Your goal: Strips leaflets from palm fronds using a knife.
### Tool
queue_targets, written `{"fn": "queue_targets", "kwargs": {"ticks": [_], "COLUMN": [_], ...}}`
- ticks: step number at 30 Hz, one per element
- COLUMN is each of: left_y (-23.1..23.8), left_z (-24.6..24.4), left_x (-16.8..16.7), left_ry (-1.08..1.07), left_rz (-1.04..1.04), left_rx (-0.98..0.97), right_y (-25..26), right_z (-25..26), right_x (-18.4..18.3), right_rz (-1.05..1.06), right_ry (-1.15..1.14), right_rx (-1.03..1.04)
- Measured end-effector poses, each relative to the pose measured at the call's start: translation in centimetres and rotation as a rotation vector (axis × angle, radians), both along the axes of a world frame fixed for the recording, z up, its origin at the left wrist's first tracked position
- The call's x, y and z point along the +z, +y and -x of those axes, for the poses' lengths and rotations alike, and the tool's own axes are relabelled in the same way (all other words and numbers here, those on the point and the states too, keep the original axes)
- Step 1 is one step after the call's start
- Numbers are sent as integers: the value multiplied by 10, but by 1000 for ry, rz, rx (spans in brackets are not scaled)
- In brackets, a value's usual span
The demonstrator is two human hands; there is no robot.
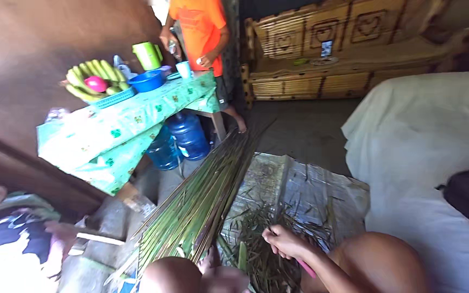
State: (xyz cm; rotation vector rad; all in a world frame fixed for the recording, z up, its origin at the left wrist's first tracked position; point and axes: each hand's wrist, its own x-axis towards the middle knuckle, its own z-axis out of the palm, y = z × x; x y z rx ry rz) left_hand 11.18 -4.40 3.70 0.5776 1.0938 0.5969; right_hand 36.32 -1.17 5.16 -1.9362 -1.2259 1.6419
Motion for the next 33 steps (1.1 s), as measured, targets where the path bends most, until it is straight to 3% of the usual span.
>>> {"fn": "queue_targets", "kwargs": {"ticks": [3,7,14,17,20,22,24,27,29,33], "left_y": [1,2,4,4,1,1,4,5,5,2], "left_z": [-2,-2,-2,-3,-6,-7,-8,-10,-11,-9], "left_x": [-3,-3,-16,-16,-9,-4,1,6,9,6], "left_ry": [-26,-82,-149,-106,-56,-81,-129,-213,-241,-241], "left_rz": [-7,-22,12,34,44,67,103,128,110,87], "left_rx": [50,76,42,45,28,35,57,63,37,6], "right_y": [-4,-15,-13,2,17,20,11,-19,-36,-48], "right_z": [9,23,16,-19,-59,-70,-61,-19,9,47], "right_x": [0,21,12,24,54,64,66,54,35,13], "right_rz": [-54,-196,-69,-135,-273,-406,-457,-318,-268,-287], "right_ry": [-42,198,189,-120,-568,-629,-443,35,237,253], "right_rx": [128,88,205,38,-309,-444,-323,-59,37,145]}}
